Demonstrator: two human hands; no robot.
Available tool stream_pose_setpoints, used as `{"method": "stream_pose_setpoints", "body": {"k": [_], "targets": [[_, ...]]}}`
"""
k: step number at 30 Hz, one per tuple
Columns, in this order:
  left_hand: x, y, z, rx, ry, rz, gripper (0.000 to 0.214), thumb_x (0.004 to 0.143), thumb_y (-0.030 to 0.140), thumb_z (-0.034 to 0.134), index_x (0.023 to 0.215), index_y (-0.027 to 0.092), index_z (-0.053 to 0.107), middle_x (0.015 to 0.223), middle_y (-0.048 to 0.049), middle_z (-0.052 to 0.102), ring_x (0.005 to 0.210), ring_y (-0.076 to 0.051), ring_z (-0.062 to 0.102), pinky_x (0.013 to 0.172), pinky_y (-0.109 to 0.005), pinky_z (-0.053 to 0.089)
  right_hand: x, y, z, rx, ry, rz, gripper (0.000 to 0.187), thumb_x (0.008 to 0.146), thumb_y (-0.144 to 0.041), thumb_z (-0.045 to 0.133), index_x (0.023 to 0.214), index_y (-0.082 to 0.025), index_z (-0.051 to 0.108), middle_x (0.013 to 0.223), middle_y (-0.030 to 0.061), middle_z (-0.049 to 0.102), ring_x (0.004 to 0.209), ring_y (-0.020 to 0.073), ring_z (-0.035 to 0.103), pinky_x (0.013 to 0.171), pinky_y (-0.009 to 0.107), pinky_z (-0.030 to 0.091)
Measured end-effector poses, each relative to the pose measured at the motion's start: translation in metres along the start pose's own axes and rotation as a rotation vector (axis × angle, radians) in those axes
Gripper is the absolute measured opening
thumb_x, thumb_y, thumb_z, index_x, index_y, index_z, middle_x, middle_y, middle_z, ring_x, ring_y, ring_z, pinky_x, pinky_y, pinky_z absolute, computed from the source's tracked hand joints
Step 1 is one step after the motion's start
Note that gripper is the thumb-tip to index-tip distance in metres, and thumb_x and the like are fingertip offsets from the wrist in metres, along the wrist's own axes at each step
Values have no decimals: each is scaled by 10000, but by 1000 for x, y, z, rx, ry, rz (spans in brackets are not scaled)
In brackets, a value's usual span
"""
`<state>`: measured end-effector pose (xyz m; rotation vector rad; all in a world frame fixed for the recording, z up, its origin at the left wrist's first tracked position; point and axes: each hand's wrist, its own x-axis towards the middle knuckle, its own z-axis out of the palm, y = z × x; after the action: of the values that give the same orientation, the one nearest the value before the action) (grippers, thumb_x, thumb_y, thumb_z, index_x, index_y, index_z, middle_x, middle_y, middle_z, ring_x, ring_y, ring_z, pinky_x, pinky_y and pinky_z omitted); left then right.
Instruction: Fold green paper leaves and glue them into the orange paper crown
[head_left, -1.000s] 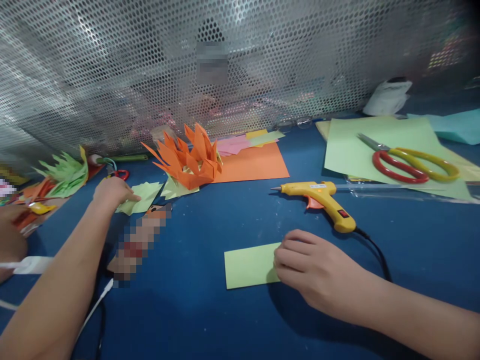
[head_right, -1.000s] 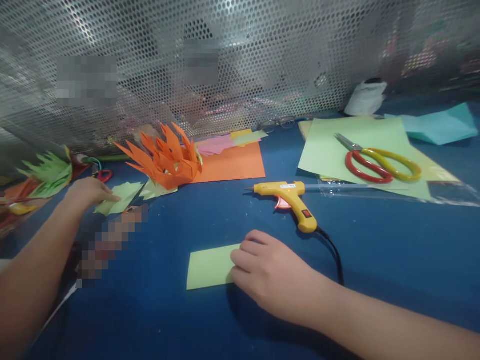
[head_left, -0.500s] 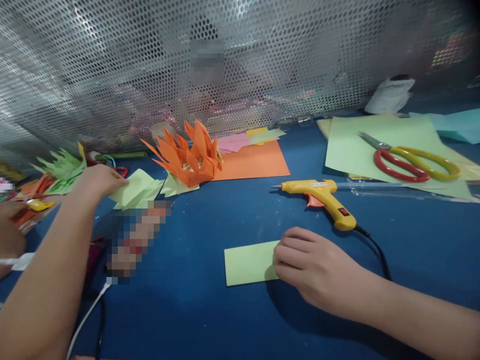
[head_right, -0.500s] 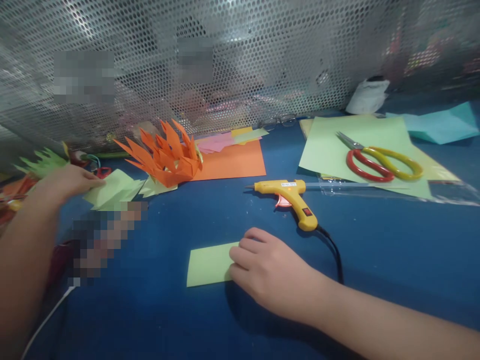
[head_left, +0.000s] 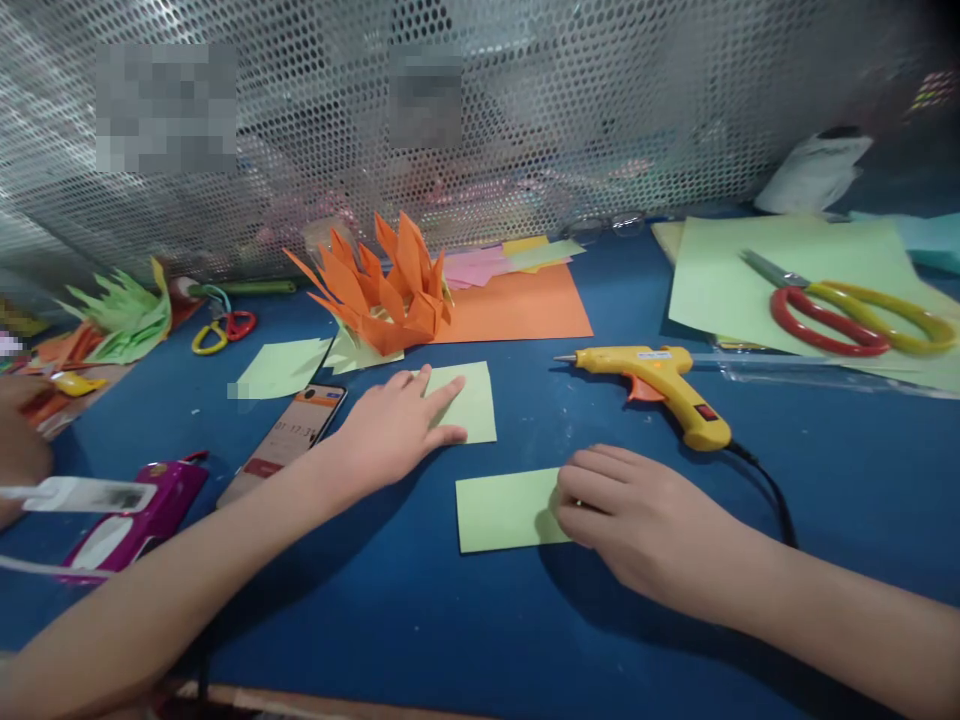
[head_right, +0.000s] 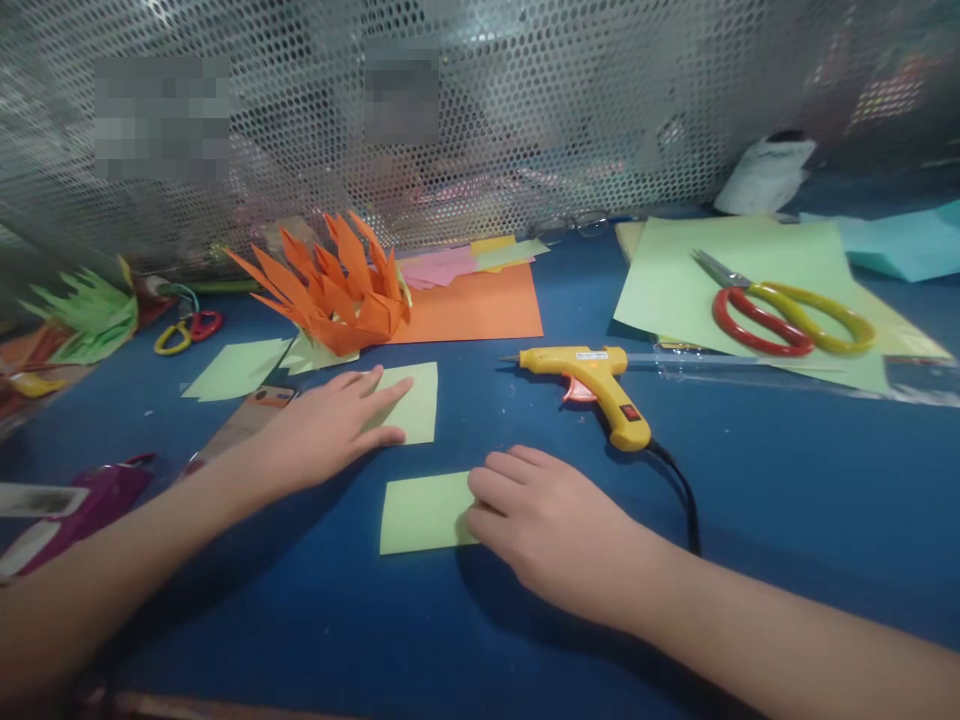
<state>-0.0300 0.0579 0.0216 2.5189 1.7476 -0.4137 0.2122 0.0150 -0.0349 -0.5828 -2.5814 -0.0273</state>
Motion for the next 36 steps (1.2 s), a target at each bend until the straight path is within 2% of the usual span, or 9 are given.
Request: {"method": "stream_pose_setpoints", "body": {"k": [4, 7, 10, 13, 17, 23, 28, 32, 36], "targets": [[0, -4, 12, 59, 15, 14, 587, 987, 469, 421, 1507, 203, 356, 1562, -221, 328, 1395, -403, 397, 1076, -554, 360, 0, -1, -3, 59, -22, 51, 311, 853, -5, 369, 692, -179, 570, 708, 26, 570, 661, 145, 460, 636, 279, 384], [-6, 4, 6, -15, 113, 59, 562, 984, 382, 473, 1470, 109, 395, 1531, -218, 388, 1400, -350, 400, 1114, -484, 347, -1, 1, -4, 142, -64, 194, 185, 921, -176, 479, 994, -167, 649, 951, 79, 654, 833, 181, 572, 722, 319, 463], [-18, 19, 1, -260, 129, 159, 559, 922, 466, 569, 1347, 108, 513, 1350, -158, 576, 1251, -283, 541, 1046, -410, 436, -3, 4, -3, 139, -104, 300, 556, 861, -481, 622, 1296, -141, 556, 1170, 154, 621, 1013, 267, 587, 828, 436, 509], [-28, 31, 1, -435, 14, 223, 553, 787, 460, 739, 1223, 160, 579, 1161, -89, 642, 1078, -255, 611, 900, -362, 514, -3, 7, -3, 182, -143, 335, 601, 841, -508, 642, 1312, -145, 559, 1124, 145, 621, 995, 264, 590, 828, 452, 531], [-30, 34, 3, -544, -9, 216, 213, 784, 238, 738, 951, 191, 615, 915, -1, 644, 832, -177, 614, 716, -269, 493, -2, 6, -4, 317, -134, 369, 412, 841, -373, 676, 1208, -197, 614, 1009, 86, 605, 905, 201, 595, 768, 355, 553], [-31, 33, 7, -454, 288, 276, 90, 876, 239, 659, 868, 173, 599, 811, 8, 643, 779, -166, 590, 685, -273, 451, -3, 7, -4, 243, 96, 258, 103, 915, -177, 567, 992, -218, 622, 912, 36, 638, 814, 142, 620, 718, 281, 514], [-38, 35, 15, -309, 484, 416, 130, 904, 266, 631, 815, 173, 612, 761, 10, 649, 711, -161, 596, 628, -267, 457, 2, 6, -13, 104, 194, 224, 137, 886, -92, 602, 932, -220, 600, 749, -32, 689, 659, 89, 641, 619, 214, 509], [-41, 38, 20, -41, 749, 472, 203, 929, 107, 507, 781, 151, 639, 821, -36, 705, 726, -182, 621, 645, -290, 481, 4, 5, -19, 37, 234, 167, 154, 898, -90, 578, 935, -238, 594, 924, 1, 729, 822, 125, 695, 741, 260, 562], [-44, 42, 23, 106, 837, 466, 285, 907, 43, 476, 687, 145, 625, 856, -77, 714, 728, -207, 609, 628, -310, 497, 0, 7, -18, -97, 281, 92, 98, 877, -156, 635, 892, -252, 624, 1032, 42, 684, 952, 176, 640, 863, 344, 543]]}}
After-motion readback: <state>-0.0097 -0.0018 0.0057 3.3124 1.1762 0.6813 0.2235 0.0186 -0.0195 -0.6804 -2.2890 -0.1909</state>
